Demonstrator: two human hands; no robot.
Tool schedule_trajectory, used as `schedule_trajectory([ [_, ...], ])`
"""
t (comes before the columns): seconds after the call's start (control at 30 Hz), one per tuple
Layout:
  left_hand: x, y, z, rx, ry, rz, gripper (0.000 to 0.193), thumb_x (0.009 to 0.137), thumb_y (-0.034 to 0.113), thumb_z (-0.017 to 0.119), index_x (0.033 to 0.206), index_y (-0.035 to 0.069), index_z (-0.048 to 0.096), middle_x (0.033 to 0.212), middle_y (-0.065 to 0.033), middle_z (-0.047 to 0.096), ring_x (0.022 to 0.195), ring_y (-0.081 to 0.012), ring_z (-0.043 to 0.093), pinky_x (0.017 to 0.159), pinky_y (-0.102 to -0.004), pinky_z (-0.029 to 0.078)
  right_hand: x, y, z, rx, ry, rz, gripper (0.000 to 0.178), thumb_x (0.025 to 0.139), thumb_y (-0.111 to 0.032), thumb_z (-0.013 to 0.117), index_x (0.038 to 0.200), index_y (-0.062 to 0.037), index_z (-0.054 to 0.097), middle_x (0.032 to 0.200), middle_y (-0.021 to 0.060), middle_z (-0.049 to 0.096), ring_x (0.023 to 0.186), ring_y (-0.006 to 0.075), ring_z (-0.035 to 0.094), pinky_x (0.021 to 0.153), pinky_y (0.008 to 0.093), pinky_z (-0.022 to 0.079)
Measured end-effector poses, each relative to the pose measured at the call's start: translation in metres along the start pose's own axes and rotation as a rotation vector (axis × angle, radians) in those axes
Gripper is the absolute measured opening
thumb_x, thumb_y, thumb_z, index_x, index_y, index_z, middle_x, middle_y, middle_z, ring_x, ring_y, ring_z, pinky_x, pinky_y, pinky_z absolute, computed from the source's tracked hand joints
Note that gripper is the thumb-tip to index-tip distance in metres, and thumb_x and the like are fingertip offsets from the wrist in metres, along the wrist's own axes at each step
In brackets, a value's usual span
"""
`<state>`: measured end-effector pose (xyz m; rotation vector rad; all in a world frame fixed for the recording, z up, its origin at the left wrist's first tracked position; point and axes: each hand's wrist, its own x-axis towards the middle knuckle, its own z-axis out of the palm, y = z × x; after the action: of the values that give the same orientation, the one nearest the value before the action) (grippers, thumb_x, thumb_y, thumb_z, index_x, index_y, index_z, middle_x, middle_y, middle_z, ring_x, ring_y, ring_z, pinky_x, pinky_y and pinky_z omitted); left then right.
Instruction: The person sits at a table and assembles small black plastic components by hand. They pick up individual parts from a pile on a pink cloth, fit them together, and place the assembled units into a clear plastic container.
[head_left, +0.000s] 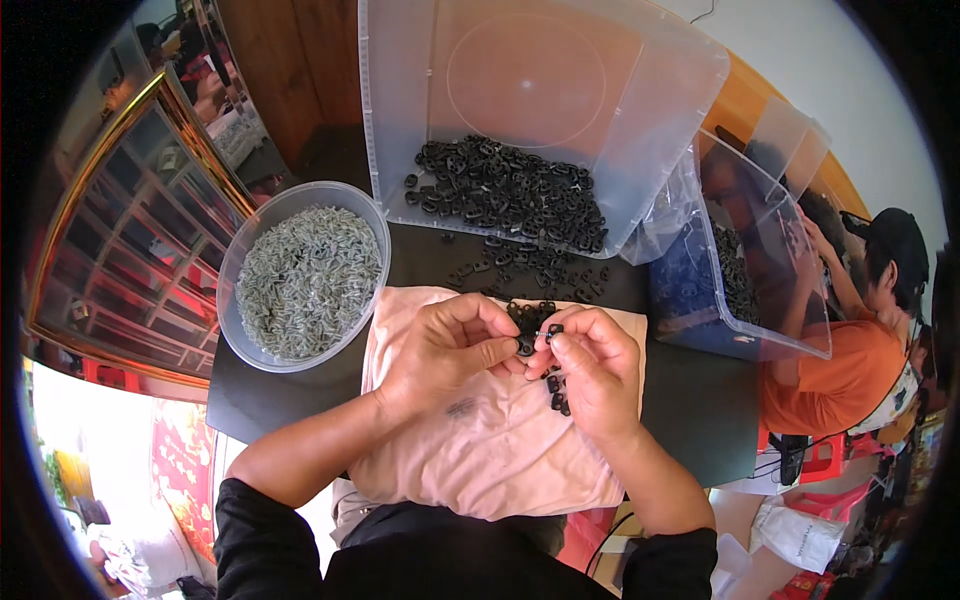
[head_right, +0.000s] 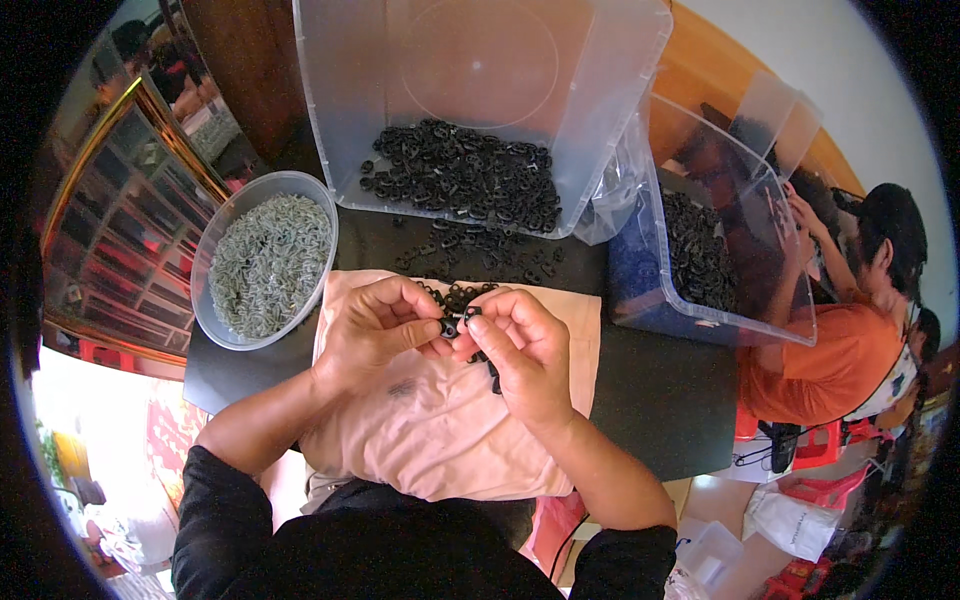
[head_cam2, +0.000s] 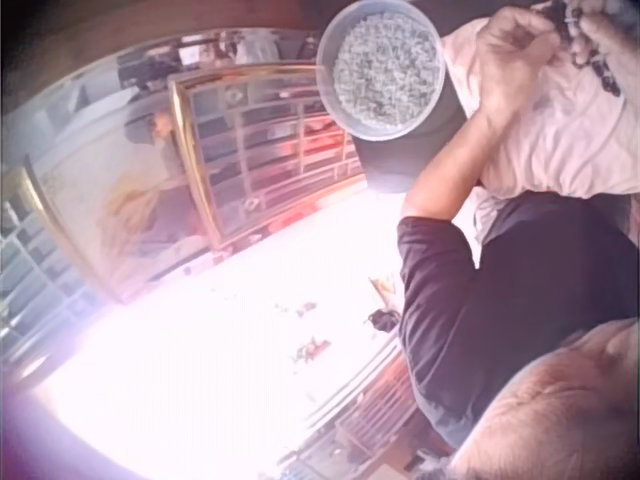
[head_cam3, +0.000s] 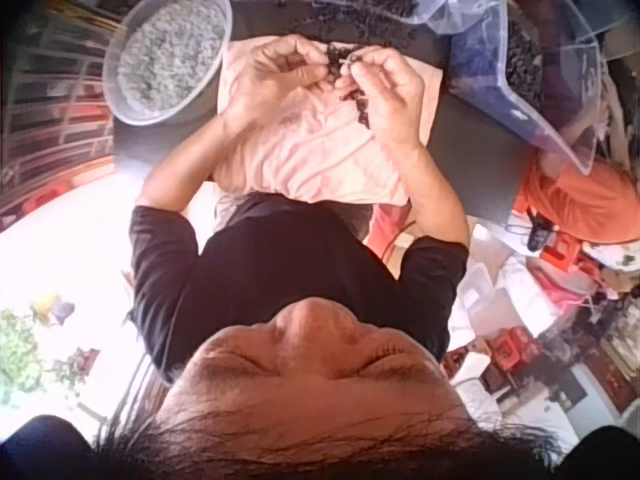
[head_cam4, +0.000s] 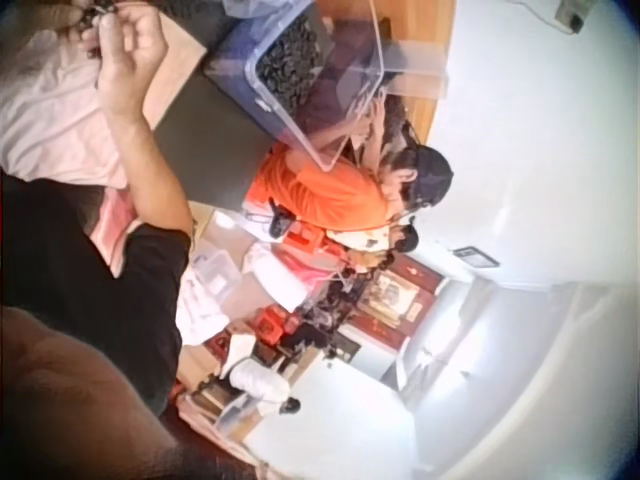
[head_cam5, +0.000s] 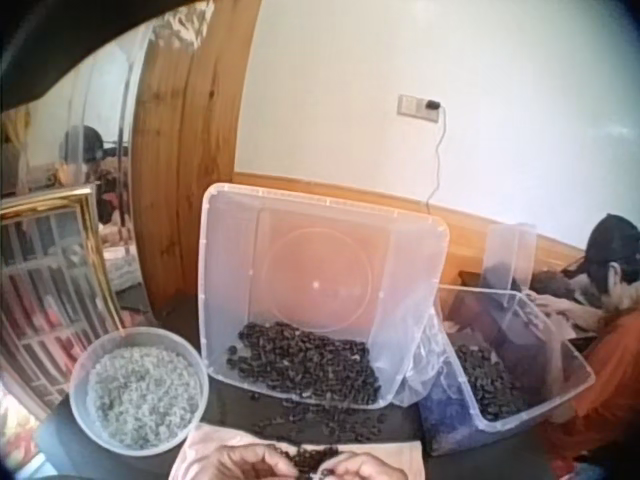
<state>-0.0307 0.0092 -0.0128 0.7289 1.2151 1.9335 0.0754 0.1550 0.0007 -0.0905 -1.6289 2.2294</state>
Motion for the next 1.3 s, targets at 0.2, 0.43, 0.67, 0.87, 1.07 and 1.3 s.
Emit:
schedule_trajectory([
  [0.2,-0.003,0.007,0.010,-0.015,0.043,-0.084,0.015,0.087,-0.001,0.055,0.102,-0.004,0.056,0.087,-0.0094,0.064,0.076,-0.0145,0.063,0.067,-0.0249,0.053,0.000,0.002,-0.001,-0.009,-0.043,-0.107,0.006,0.088,-0.003,0.050,0.090,0.0028,0.050,0.096,0.0150,0.055,0.076,0.0196,0.060,0.069,0.0324,0.053],
  [0.43,-0.005,0.002,0.003,0.006,0.017,-0.201,0.013,0.088,0.001,0.055,0.100,-0.003,0.054,0.085,-0.0099,0.065,0.072,-0.0138,0.063,0.063,-0.0240,0.053,0.001,0.000,0.003,-0.010,-0.016,-0.098,0.003,0.088,0.000,0.052,0.087,0.0027,0.051,0.096,0.0123,0.057,0.079,0.0145,0.061,0.073,0.0274,0.050],
  [0.67,-0.005,0.002,-0.007,-0.310,-0.011,-0.334,0.012,0.085,0.003,0.059,0.097,0.000,0.056,0.085,-0.0128,0.066,0.071,-0.0163,0.064,0.060,-0.0248,0.052,-0.002,0.002,-0.001,-0.180,-0.022,-0.071,0.004,0.086,0.002,0.054,0.084,0.0029,0.051,0.094,0.0092,0.051,0.076,0.0100,0.056,0.069,0.0240,0.048],
  [0.87,-0.005,0.003,-0.004,-0.359,-0.074,-0.314,0.012,0.085,0.002,0.059,0.096,0.000,0.058,0.086,-0.0133,0.066,0.072,-0.0166,0.064,0.062,-0.0265,0.053,-0.004,-0.001,0.004,-0.208,-0.075,-0.084,0.004,0.086,0.004,0.053,0.084,0.0039,0.050,0.093,0.0106,0.051,0.077,0.0102,0.055,0.070,0.0228,0.046],
  [1.07,-0.005,0.004,-0.004,-0.398,-0.081,-0.300,0.012,0.086,0.002,0.057,0.097,0.000,0.056,0.086,-0.0131,0.065,0.072,-0.0175,0.064,0.062,-0.0262,0.053,-0.004,-0.001,-0.001,-0.291,-0.081,-0.163,0.004,0.084,0.004,0.055,0.082,0.0034,0.051,0.091,0.0113,0.054,0.076,0.0100,0.055,0.069,0.0221,0.045],
  [1.3,-0.003,0.004,-0.007,-0.358,-0.107,-0.297,0.011,0.087,0.005,0.056,0.098,0.000,0.055,0.084,-0.0132,0.065,0.072,-0.0179,0.064,0.062,-0.0263,0.053,-0.002,0.002,-0.003,-0.402,-0.065,-0.252,0.006,0.081,0.002,0.058,0.080,0.0021,0.052,0.088,0.0115,0.056,0.070,0.0100,0.055,0.063,0.0215,0.045],
])
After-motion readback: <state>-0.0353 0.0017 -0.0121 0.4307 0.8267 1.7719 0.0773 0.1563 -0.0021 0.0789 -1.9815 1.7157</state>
